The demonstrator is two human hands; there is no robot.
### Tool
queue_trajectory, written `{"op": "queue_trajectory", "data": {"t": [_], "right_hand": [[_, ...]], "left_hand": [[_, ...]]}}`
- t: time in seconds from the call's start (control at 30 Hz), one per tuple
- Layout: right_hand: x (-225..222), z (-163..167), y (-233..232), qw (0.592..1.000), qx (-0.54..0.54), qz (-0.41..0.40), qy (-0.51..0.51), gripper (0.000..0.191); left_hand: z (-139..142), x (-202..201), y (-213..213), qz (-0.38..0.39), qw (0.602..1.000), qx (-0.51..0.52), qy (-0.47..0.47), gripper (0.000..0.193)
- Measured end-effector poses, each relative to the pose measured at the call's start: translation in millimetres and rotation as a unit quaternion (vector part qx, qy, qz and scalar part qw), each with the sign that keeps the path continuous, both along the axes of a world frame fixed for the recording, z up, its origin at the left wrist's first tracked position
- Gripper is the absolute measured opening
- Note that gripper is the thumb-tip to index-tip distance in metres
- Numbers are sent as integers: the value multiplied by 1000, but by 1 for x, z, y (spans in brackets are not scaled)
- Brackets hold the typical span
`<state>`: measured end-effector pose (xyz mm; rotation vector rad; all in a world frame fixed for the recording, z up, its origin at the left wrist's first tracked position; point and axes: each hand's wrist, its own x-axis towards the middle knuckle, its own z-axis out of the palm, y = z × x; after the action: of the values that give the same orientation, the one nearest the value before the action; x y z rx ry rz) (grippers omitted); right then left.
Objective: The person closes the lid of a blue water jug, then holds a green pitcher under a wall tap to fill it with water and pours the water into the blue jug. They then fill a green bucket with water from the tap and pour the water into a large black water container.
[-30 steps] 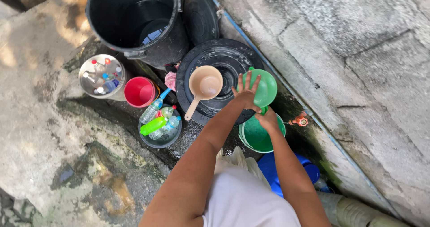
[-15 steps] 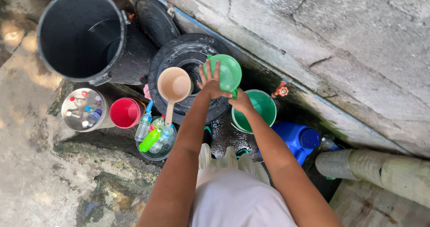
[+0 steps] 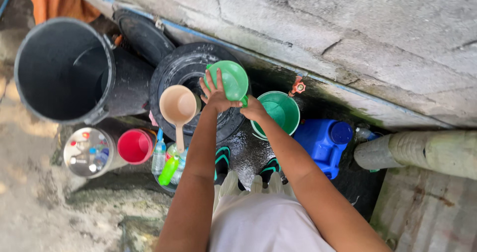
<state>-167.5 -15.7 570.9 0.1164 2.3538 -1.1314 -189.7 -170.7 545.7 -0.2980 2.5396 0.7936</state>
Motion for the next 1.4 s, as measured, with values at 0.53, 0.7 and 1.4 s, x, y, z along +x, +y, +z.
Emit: {"op": "queue_trajectory", "data": {"t": [0.53, 0.7, 1.4], "right_hand": [[11, 9, -32, 993, 34, -108, -24, 52], [18, 12, -35, 993, 22, -117, -19, 53], [13, 8, -38, 996, 6, -93, -13, 61]], "left_hand": [[8, -10, -20, -61, 998, 20, -25, 168], [9, -5, -22, -62, 997, 24, -24, 166], [3, -8, -25, -55, 998, 27, -8, 164]]}}
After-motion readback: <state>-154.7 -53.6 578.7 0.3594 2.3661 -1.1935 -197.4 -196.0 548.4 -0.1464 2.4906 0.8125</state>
